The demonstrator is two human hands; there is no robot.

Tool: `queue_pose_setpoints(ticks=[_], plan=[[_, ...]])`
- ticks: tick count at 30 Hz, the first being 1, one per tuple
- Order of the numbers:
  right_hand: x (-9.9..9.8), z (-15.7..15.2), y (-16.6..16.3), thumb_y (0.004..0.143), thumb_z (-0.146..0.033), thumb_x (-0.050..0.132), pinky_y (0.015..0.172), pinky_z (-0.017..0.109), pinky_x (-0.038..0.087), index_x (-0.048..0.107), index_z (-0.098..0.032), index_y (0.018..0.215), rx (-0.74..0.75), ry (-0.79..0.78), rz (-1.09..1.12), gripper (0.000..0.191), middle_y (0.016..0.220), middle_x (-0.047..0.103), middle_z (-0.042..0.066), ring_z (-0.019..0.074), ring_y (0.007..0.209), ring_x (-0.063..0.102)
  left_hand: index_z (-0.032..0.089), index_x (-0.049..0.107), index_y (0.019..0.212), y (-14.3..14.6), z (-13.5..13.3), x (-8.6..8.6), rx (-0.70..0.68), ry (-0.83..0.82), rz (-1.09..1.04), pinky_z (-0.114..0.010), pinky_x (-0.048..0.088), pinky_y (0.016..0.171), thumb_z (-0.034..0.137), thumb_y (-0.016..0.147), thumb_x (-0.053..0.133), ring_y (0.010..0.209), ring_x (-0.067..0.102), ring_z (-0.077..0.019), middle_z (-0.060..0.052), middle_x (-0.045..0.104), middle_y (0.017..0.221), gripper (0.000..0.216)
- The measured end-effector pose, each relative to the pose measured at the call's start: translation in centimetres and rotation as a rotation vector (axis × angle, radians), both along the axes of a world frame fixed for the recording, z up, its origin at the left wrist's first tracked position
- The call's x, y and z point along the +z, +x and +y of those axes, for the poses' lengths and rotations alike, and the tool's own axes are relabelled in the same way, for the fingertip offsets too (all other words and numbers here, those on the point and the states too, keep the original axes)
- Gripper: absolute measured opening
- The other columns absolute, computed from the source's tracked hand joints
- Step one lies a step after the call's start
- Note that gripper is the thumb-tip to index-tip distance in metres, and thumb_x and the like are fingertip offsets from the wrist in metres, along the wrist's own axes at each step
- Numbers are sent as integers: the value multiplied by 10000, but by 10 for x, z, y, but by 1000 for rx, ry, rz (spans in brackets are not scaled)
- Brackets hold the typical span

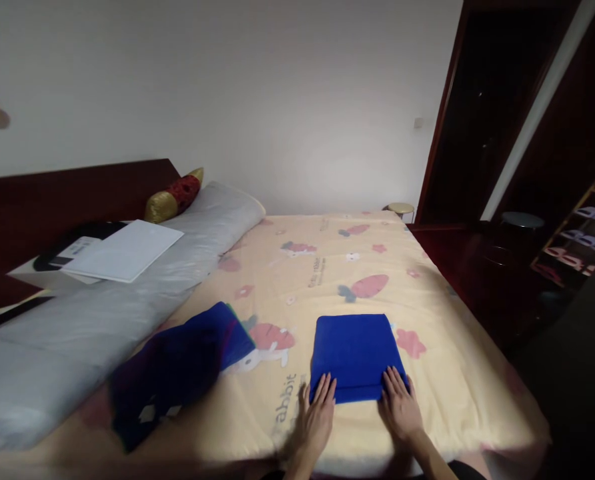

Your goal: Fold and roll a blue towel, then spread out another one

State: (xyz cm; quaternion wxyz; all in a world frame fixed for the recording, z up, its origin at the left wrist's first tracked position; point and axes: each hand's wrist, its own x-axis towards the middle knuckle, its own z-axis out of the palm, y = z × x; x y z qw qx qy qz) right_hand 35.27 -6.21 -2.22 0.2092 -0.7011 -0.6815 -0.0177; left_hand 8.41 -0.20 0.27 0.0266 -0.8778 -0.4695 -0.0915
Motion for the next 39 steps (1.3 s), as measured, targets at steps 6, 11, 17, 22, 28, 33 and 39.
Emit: queue_pose_setpoints(ticks=[6,11,17,22,28,33,39], plan=[[10,18,-59,896,-219,393,1124,376,308,413,-189,1426,278,-65,47,531,1482,400,51,196,1383,350,236,257,1467,52,-12,-18,-109,81,-114,-329,434,1088,93,909,296,1352,413,-136,-18,452,1463,578],[6,11,-26,982,-368,307,1119,468,307,471,-227,1387,112,-47,58,459,1433,468,55,234,1356,396,302,106,1489,20,1,-4,-115,10,-114,-335,391,1100,257,976,300,1377,372,-122,6,379,1512,551],[-3,0,16,977,-464,333,1102,522,318,450,-198,1399,-26,-22,3,511,1440,451,81,266,1347,407,337,133,1478,-19,9,4,-56,-10,-44,-401,300,1142,269,978,304,1374,380,-132,3,380,1510,532],[-5,-4,1,977,-356,352,1094,482,343,469,-217,1389,14,52,-18,450,1463,421,72,265,1360,384,308,233,1468,-1,-5,-1,60,87,-74,-516,309,1133,164,938,323,1382,376,-204,-23,386,1502,556],[-16,-22,17,940,-205,357,1110,408,366,404,-191,1430,157,77,2,492,1462,429,56,215,1353,398,322,277,1459,-9,-18,-19,26,107,-158,-362,452,1085,64,882,325,1335,441,-149,29,468,1449,635],[-23,-23,36,922,-189,387,1089,339,412,532,-191,1336,134,61,64,439,1396,515,50,191,1297,474,306,350,1435,-23,-15,-26,-10,103,-179,-399,441,1113,66,867,338,1319,461,-148,40,491,1434,616],[-7,-9,28,787,-65,380,1053,365,430,639,-175,1196,71,14,53,497,1245,641,72,217,1176,580,290,532,1313,-12,0,4,39,-12,-156,-371,450,1090,2,782,348,1227,550,-133,52,595,1335,632]])
